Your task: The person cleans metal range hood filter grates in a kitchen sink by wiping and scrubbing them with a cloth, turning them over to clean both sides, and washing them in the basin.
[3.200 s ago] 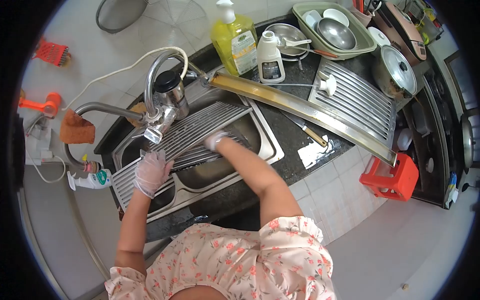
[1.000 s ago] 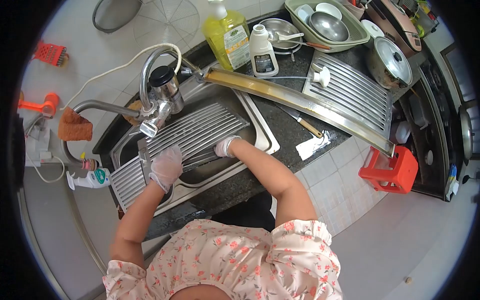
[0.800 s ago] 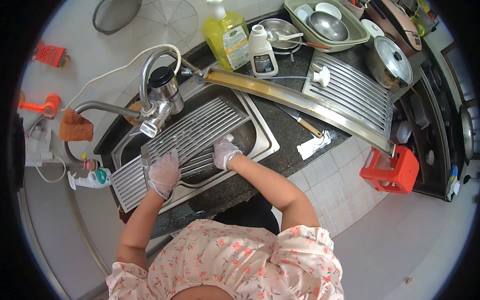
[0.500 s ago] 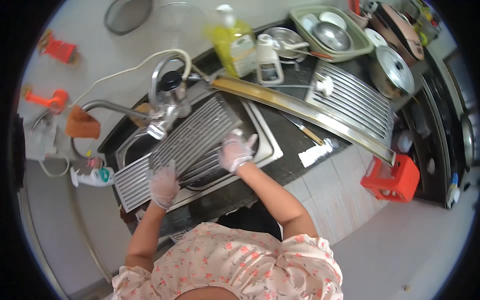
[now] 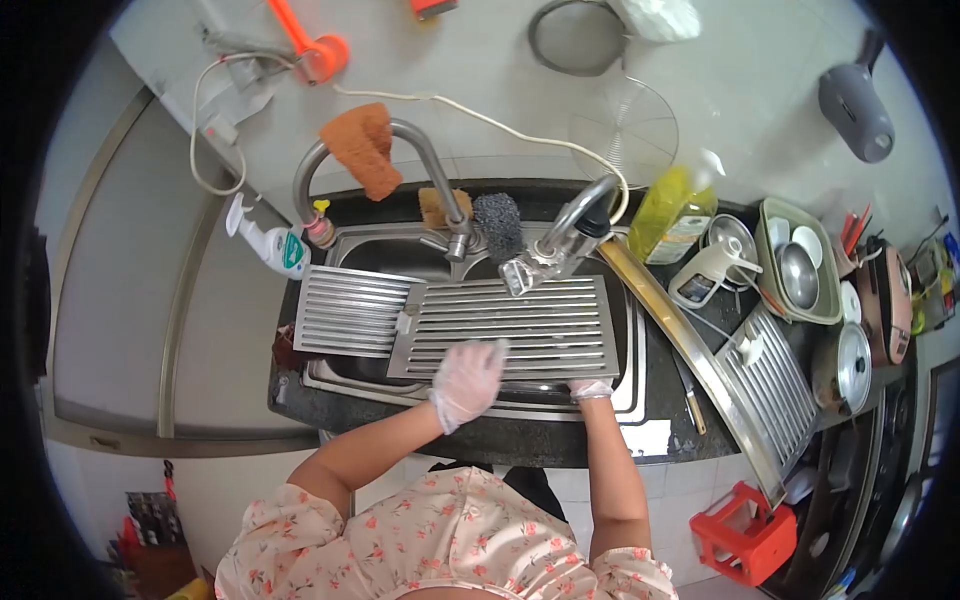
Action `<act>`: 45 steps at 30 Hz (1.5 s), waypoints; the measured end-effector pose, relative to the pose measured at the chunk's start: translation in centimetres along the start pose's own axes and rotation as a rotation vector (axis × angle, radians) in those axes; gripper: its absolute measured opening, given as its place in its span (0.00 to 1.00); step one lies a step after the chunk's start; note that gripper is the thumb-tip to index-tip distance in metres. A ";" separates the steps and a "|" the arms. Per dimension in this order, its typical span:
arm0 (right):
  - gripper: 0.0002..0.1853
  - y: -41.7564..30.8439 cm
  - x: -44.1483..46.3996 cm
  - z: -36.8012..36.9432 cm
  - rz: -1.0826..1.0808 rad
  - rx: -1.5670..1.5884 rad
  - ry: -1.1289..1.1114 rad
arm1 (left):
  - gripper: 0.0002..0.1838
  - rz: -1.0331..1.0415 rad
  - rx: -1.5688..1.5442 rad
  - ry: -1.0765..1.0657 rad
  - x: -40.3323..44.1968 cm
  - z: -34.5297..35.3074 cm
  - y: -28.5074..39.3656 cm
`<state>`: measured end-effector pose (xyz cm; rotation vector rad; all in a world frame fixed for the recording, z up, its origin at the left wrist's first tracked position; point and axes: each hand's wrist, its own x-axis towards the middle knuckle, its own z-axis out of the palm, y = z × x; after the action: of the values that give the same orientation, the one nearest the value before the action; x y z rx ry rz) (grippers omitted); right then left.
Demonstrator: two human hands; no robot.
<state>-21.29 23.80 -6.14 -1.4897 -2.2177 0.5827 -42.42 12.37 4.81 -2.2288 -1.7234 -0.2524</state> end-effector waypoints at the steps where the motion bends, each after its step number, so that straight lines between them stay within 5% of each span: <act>1: 0.24 -0.4 -0.2 0.5 -0.061 -0.022 0.078 | 0.26 0.028 -0.057 0.019 1.2 -0.1 1.0; 6: 0.17 -2.6 0.2 0.9 -0.136 -0.092 0.040 | 0.28 0.119 -0.170 -0.115 5.3 0.8 3.1; 8: 0.15 -3.2 0.3 1.3 -0.160 -0.079 0.170 | 0.27 0.093 -0.113 0.059 4.9 1.2 2.3; 10: 0.15 -6.1 -1.1 -2.1 -0.011 -0.190 0.121 | 0.28 0.049 -0.122 0.028 5.7 -1.0 1.1; 12: 0.16 -5.6 -1.1 -1.0 0.122 -0.387 -0.152 | 0.27 0.101 -0.067 0.133 6.3 -1.9 0.1; 14: 0.11 -6.9 -1.8 -1.8 0.102 -0.292 0.062 | 0.28 0.118 -0.116 0.088 6.5 -2.2 -0.4; 16: 0.10 -7.1 -2.1 -2.0 0.105 -0.222 0.030 | 0.30 0.127 -0.204 0.033 6.5 -2.4 -0.3; 17: 0.13 -7.1 -2.1 -2.4 0.143 -0.229 -0.111 | 0.31 0.129 -0.247 0.002 6.4 -2.6 0.0; 21: 0.26 -6.2 -3.6 -2.7 0.155 -0.116 -0.066 | 0.37 0.121 -0.364 -0.100 5.2 -3.4 1.7; 33: 0.20 -6.3 -9.5 -3.6 0.125 -0.188 -0.039 | 0.41 0.254 -0.430 -0.010 -0.3 -4.0 3.4; 36: 0.18 -4.4 -9.2 -4.6 -0.173 -0.331 -0.284 | 0.40 0.302 -0.465 -0.083 -0.9 -3.5 3.4; 40: 0.14 -2.7 -6.5 -5.3 -0.008 0.230 -0.173 | 0.41 0.253 -0.466 -0.092 -1.7 -2.4 3.1; 44: 0.12 -1.2 -4.4 -7.5 -0.539 -0.160 -0.305 | 0.41 0.239 -0.451 -0.059 -1.4 -3.7 2.6; 45: 0.12 -1.0 -3.8 -7.2 -0.533 -0.131 -0.324 | 0.40 0.241 -0.441 -0.055 -1.5 -4.1 2.3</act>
<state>-16.85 20.79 0.01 -0.8300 -2.8009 0.5346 -40.40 9.08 7.82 -2.7508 -1.5163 -0.5647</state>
